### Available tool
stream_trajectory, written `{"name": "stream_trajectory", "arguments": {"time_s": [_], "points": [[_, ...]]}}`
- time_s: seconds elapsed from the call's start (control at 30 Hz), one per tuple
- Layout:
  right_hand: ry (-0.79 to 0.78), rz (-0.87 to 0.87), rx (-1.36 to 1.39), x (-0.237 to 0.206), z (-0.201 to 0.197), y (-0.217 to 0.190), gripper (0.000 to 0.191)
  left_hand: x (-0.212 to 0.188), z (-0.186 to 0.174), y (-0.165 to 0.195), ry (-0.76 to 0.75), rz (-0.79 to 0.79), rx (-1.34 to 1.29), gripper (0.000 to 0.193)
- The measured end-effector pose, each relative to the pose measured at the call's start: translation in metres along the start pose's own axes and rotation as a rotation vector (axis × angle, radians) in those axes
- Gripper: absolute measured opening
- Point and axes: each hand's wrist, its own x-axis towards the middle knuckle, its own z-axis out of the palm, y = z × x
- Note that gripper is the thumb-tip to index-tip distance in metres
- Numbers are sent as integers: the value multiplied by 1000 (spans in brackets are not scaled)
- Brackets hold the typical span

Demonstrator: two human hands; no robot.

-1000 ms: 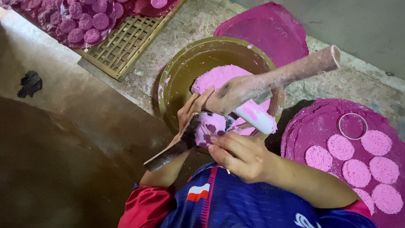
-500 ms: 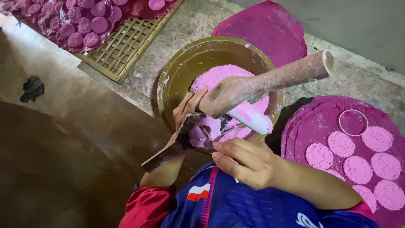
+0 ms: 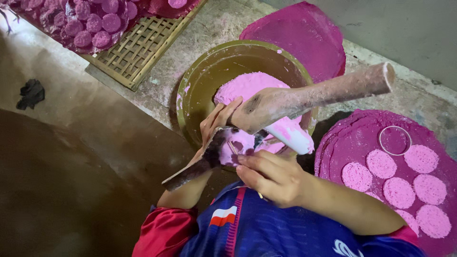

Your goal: The person scoops pink batter from a large basin into a handheld wooden press mold, squeezes the press to extrude a round cake disc onto a tray, and repeats the cycle, occasionally repositioning filled trays and scraping excess batter from the mold by hand.

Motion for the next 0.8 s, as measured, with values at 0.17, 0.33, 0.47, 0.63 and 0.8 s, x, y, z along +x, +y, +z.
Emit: {"name": "stream_trajectory", "arguments": {"time_s": [0.17, 0.33, 0.47, 0.63, 0.8], "points": [[-35, 81, 101, -16, 0, 8, 35, 0, 5, 4, -13, 68, 146, 58], [-66, 58, 135, -39, -19, 10, 48, 1, 7, -6, -71, 82, 261, 61], [-75, 217, 225, -53, -60, -18, 57, 1, 8, -11, 30, 52, 261, 64], [612, 369, 188, -81, -80, -46, 34, 3, 11, -1, 80, -226, -188, 59], [1147, 471, 902, -106, -72, 10, 13, 21, 17, 18, 127, -846, -1683, 65]]}}
